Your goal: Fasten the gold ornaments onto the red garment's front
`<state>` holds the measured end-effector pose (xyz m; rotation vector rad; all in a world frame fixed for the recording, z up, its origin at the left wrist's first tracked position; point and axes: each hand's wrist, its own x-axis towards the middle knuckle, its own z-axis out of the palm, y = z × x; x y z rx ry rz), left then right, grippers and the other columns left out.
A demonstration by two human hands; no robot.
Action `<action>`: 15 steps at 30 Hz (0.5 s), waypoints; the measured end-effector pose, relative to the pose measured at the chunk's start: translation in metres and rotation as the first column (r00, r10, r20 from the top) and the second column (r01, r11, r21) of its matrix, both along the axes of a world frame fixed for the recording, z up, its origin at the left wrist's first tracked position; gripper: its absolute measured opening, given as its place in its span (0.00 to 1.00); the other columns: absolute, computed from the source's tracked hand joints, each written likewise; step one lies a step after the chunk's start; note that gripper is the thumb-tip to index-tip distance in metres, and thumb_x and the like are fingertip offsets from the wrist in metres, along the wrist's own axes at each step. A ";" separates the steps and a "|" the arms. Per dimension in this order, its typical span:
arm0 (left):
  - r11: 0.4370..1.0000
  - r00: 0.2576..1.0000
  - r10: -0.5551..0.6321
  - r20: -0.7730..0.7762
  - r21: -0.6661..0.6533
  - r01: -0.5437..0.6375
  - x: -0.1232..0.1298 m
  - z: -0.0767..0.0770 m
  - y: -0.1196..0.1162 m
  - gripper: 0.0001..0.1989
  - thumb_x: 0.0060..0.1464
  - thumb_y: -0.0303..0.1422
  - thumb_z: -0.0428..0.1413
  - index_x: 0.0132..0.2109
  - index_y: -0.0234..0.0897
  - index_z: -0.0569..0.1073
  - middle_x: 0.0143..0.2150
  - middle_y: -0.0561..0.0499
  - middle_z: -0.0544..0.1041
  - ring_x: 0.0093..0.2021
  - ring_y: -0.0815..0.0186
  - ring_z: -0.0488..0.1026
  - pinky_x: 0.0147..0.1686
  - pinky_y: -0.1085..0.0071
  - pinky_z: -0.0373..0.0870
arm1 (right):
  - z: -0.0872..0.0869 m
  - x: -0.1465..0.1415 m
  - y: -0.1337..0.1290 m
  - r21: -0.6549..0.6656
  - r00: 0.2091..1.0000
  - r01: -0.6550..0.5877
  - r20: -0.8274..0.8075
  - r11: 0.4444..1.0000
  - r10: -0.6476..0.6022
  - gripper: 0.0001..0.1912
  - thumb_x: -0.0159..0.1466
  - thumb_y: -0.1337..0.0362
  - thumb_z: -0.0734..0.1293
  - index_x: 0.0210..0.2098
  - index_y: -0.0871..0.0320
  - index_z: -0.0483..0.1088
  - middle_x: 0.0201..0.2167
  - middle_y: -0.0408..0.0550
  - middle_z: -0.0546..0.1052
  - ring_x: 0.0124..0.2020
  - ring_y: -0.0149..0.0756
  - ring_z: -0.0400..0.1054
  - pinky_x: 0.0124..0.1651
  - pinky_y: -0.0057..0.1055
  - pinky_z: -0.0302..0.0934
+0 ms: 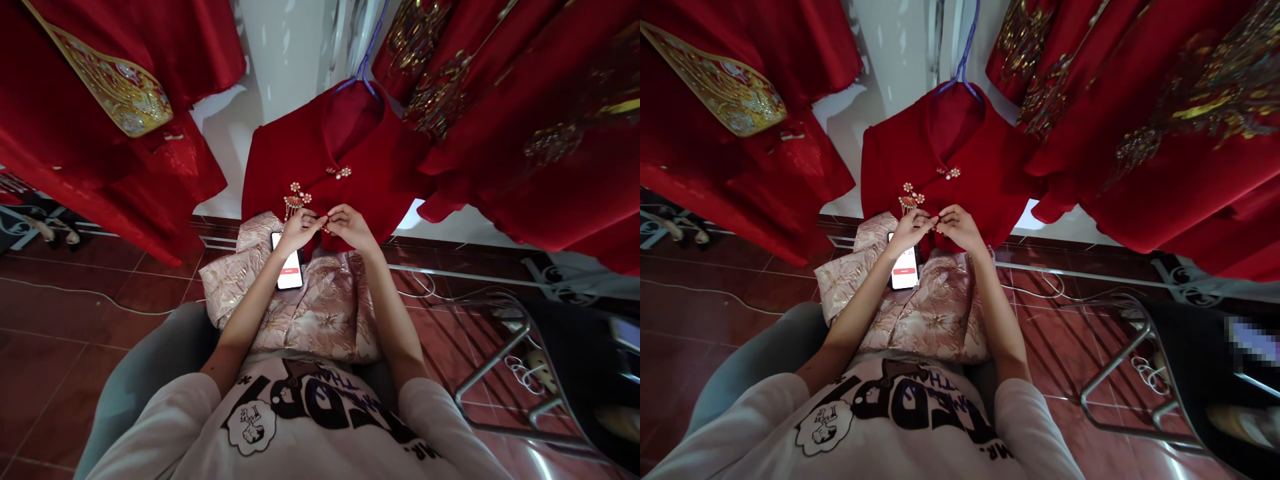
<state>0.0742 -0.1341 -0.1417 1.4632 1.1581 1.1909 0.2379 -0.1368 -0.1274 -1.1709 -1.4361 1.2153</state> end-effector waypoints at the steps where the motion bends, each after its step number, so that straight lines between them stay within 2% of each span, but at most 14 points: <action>1: 0.999 0.999 -0.029 0.033 -0.020 0.030 0.002 0.000 0.001 0.19 0.53 0.43 0.68 0.34 0.36 0.68 0.32 0.51 0.76 0.35 0.68 0.76 0.37 0.73 0.73 | 0.001 0.001 0.000 0.024 1.000 -0.006 0.021 1.000 0.005 0.18 0.49 0.62 0.75 0.35 0.56 0.65 0.27 0.40 0.75 0.29 0.30 0.70 0.37 0.30 0.69; 4: 0.998 0.988 -0.067 0.138 -0.009 0.069 0.008 0.004 0.003 0.22 0.57 0.49 0.64 0.31 0.38 0.65 0.31 0.52 0.73 0.35 0.67 0.75 0.37 0.71 0.75 | 0.007 0.005 -0.003 0.066 0.995 -0.078 0.074 0.995 0.073 0.12 0.51 0.64 0.71 0.32 0.56 0.65 0.26 0.40 0.73 0.29 0.31 0.70 0.37 0.29 0.66; 8: 0.997 0.955 0.074 0.287 -0.013 -0.073 0.008 0.011 0.012 0.25 0.65 0.55 0.52 0.32 0.38 0.68 0.35 0.48 0.75 0.41 0.64 0.77 0.40 0.68 0.78 | 0.015 0.012 -0.009 0.053 0.976 -0.168 0.153 0.984 0.158 0.09 0.52 0.66 0.68 0.32 0.56 0.65 0.26 0.39 0.72 0.28 0.29 0.66 0.35 0.28 0.61; 11: 0.991 0.926 0.135 0.352 -0.071 -0.117 0.006 0.014 0.018 0.24 0.66 0.54 0.52 0.36 0.37 0.71 0.38 0.46 0.78 0.45 0.62 0.78 0.42 0.67 0.78 | 0.019 0.015 -0.012 0.052 0.961 -0.203 0.201 0.978 0.189 0.09 0.52 0.66 0.68 0.32 0.56 0.65 0.26 0.39 0.70 0.29 0.29 0.65 0.36 0.29 0.61; 15: 0.990 0.905 0.137 0.403 -0.091 -0.109 0.004 0.015 0.018 0.20 0.68 0.49 0.52 0.41 0.36 0.75 0.43 0.44 0.81 0.47 0.62 0.79 0.44 0.68 0.78 | 0.020 0.014 -0.012 0.054 0.958 -0.199 0.220 0.978 0.183 0.08 0.52 0.66 0.67 0.32 0.56 0.65 0.27 0.40 0.70 0.30 0.30 0.65 0.36 0.30 0.61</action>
